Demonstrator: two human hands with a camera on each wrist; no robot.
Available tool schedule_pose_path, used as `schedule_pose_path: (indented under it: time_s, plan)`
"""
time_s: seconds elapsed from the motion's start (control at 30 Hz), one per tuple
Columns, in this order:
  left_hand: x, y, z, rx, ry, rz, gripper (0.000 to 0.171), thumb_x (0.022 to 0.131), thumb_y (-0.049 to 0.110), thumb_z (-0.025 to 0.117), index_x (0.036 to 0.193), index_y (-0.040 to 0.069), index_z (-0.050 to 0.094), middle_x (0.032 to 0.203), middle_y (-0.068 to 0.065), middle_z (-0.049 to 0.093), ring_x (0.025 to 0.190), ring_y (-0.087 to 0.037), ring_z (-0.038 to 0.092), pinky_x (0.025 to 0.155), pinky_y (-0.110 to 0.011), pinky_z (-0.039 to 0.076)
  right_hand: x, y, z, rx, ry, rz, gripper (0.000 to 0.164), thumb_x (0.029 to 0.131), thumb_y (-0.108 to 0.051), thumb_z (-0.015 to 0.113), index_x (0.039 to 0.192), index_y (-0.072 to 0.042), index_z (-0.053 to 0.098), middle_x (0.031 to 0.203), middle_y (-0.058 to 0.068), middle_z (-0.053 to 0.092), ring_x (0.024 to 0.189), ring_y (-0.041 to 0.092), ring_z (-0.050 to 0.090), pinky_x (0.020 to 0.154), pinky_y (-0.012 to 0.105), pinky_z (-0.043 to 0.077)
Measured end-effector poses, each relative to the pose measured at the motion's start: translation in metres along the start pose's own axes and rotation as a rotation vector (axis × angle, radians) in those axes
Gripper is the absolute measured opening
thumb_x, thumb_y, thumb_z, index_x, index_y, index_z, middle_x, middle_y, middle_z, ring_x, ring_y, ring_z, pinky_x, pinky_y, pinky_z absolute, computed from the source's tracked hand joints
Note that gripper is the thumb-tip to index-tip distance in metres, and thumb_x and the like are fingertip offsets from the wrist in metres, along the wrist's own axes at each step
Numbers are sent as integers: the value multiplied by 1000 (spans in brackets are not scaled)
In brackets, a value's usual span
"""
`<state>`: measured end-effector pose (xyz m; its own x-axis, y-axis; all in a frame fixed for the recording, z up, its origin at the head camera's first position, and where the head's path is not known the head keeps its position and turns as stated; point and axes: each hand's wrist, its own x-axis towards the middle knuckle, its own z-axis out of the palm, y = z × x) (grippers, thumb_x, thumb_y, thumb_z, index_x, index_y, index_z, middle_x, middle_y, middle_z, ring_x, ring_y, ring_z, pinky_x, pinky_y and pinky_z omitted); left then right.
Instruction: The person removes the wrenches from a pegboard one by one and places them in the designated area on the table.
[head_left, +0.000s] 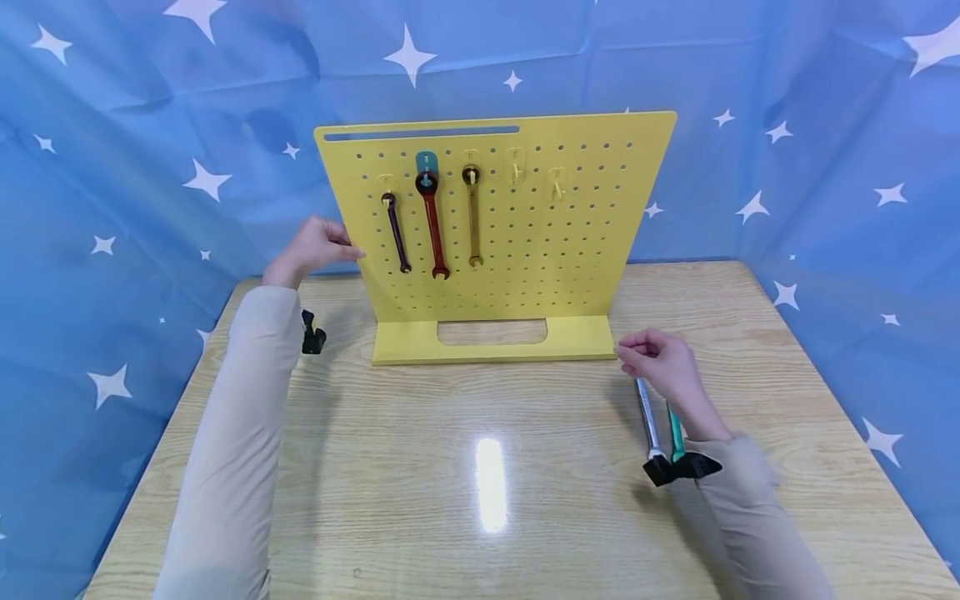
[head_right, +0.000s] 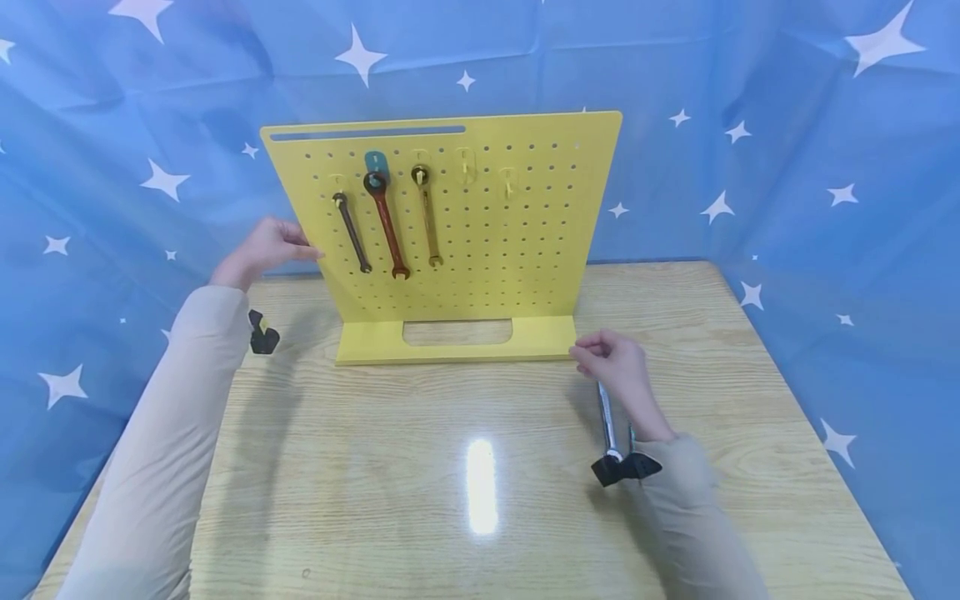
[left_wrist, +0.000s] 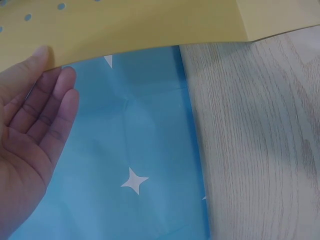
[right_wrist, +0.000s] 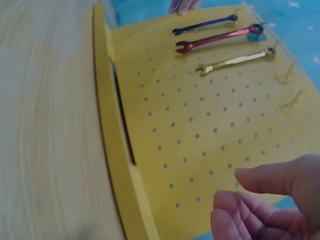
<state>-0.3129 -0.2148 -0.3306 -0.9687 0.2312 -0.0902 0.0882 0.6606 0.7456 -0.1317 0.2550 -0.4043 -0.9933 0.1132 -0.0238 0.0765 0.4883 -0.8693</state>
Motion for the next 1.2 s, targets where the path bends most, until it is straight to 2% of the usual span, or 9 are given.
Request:
schedule_pose_path:
  time_s: [0.13,0.33,0.5,0.6,0.7,0.87,1.03,1.2]
  plan:
    - [0,0,0,1,10,6,23,88,18,68,91,-5,69,83,-12,70,73,-14,58,79,-39,44,7,-10,11,76,-12,-20,26,88,-9,65,103,12,59,76,2,62,63,4,61,62,23,53]
    - [-1,-1,1,-6,14,15,21,87,16,68,90,-5,69,75,-4,69,72,-14,57,76,-35,43,15,-24,25,100,-30,-34,25,88,-10,66,101,10,60,77,7,62,64,8,62,65,29,54]
    - [-2,0,2,-12,13,7,20,87,16,68,88,-4,69,78,-8,69,73,-14,57,75,-33,43,19,-34,37,138,-45,-34,25,88,-11,66,102,10,60,78,5,62,65,7,63,64,27,54]
    - [-1,-1,2,-9,19,3,20,87,16,68,88,-4,69,81,-11,69,73,-13,57,75,-33,44,23,-40,43,157,-49,-58,25,88,-11,66,102,10,60,80,9,62,65,8,63,64,25,53]
    - [-1,0,2,-16,12,-3,21,88,17,68,89,-4,69,81,-9,70,73,-13,58,77,-34,44,27,-46,49,164,-46,-90,25,88,-10,65,102,10,60,83,12,62,66,8,61,65,26,53]
    - [0,-1,2,-31,8,-9,22,88,16,67,93,-6,68,80,-6,70,72,-11,60,79,-34,45,35,-57,60,187,-30,-121,25,87,-8,66,104,10,60,87,10,61,70,5,58,66,21,51]
    - [0,-1,2,-50,10,-21,22,87,14,68,94,-7,67,79,-5,70,72,-10,60,80,-35,45,41,-69,71,198,-9,-166,26,86,-7,68,106,8,62,96,19,64,78,7,57,70,16,47]
    - [0,-1,2,-55,15,-23,22,87,15,68,92,-7,68,77,-4,70,72,-10,60,82,-36,45,47,-82,83,282,0,-209,29,85,-3,67,111,9,61,107,24,62,84,6,57,76,17,46]
